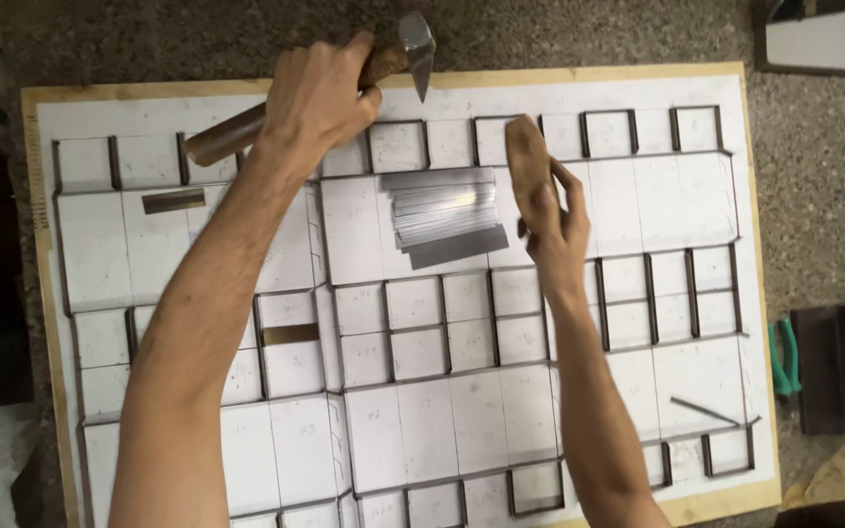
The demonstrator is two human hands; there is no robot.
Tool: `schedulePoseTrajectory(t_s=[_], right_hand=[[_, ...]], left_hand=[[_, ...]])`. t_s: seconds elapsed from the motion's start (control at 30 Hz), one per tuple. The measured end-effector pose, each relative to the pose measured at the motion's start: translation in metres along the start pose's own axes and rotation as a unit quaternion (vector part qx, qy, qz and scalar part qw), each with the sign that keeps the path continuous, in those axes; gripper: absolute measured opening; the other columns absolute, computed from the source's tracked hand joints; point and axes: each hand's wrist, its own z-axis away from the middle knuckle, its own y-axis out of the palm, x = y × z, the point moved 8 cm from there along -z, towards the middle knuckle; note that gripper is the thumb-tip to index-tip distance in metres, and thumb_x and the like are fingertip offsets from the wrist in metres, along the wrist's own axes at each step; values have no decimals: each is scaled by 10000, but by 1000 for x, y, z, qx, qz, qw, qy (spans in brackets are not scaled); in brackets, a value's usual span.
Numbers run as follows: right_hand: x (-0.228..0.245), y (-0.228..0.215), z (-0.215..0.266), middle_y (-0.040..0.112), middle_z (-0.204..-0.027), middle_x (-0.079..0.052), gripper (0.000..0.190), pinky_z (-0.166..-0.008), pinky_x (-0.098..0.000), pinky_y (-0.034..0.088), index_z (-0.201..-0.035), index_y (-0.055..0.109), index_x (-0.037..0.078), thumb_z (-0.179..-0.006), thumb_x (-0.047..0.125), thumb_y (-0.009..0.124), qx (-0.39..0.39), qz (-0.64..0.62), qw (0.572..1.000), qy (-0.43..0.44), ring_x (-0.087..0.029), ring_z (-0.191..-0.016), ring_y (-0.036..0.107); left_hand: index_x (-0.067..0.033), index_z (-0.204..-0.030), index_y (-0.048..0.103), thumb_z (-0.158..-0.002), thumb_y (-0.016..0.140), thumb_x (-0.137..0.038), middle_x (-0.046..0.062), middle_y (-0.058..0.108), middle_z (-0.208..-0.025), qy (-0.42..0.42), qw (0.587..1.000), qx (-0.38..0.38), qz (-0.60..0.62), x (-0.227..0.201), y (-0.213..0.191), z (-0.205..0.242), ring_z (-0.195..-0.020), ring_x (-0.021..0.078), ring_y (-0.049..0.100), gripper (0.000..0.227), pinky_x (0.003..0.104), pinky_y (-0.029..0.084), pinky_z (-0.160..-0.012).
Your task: The person places small metal pieces into a grid of compartments on a white board and uses a wooden mallet to tap them into place. The person repeatedly picks up pieces, positions them, and taps them down across the board.
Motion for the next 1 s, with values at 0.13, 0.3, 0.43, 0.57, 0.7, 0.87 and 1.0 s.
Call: schedulePoseTrajectory(t_s=[0.13,0.3,0.43,0.57,0.7,0.87,1.0], right_hand=[[-12,-64,56,640,-773,-8,545,-454,-230,345,-1479,490,27,-1074,391,521,-17,72,997,14,-49,-574,525],[-60,-152,129,621,-645,-52,523,-417,-254,281,-1462,514,51,-1033,350,497,-47,45,988,137,-65,-465,402],[-92,-189,174,619,-658,-56,498,-413,-276,328,-1438,518,55,-1045,355,465,-70,-40,979,187,-94,-466,467],[-94,-196,188,662,-624,-137,480,-513,-356,429,-1399,559,80,-1065,413,469,-14,163,967,198,-204,-500,577],[-38,-203,217,734,-858,-165,445,-625,-479,520,-1325,593,60,-1048,407,563,-82,507,858,-8,-353,-694,681],[16,-142,295,727,-999,-131,470,-734,-413,553,-1463,498,-7,-1083,223,651,137,99,963,-209,-262,-858,710],[-4,-135,318,617,-732,-1,492,-507,-306,490,-1414,445,60,-966,159,622,154,-49,985,65,-117,-596,579]], left_hand=[[1,-1169,690,-877,706,-152,186,707,-733,1,1000,-22,18,-9,-20,16,-601,305,706,329,441,583,-608],[-5,-1231,711,-922,704,-172,109,697,-734,-80,982,-77,153,-40,-74,82,-592,224,666,351,383,512,-588],[27,-1066,710,-884,757,-191,68,661,-745,-201,940,-85,263,-81,-78,148,-599,136,594,287,291,469,-554],[-40,-924,623,-895,729,-146,17,600,-708,-281,819,-95,491,-134,-45,220,-546,104,529,152,262,430,-494],[-51,-887,618,-896,716,-137,6,588,-678,-296,729,-124,605,-203,-1,270,-513,97,522,131,257,427,-463],[-6,-979,615,-1012,707,-165,34,563,-740,-273,600,-113,743,-316,49,309,-563,118,538,187,266,450,-486],[-11,-1281,585,-1068,631,-176,113,608,-1193,-112,761,-34,638,-382,29,299,-1106,259,600,273,387,504,-967]])
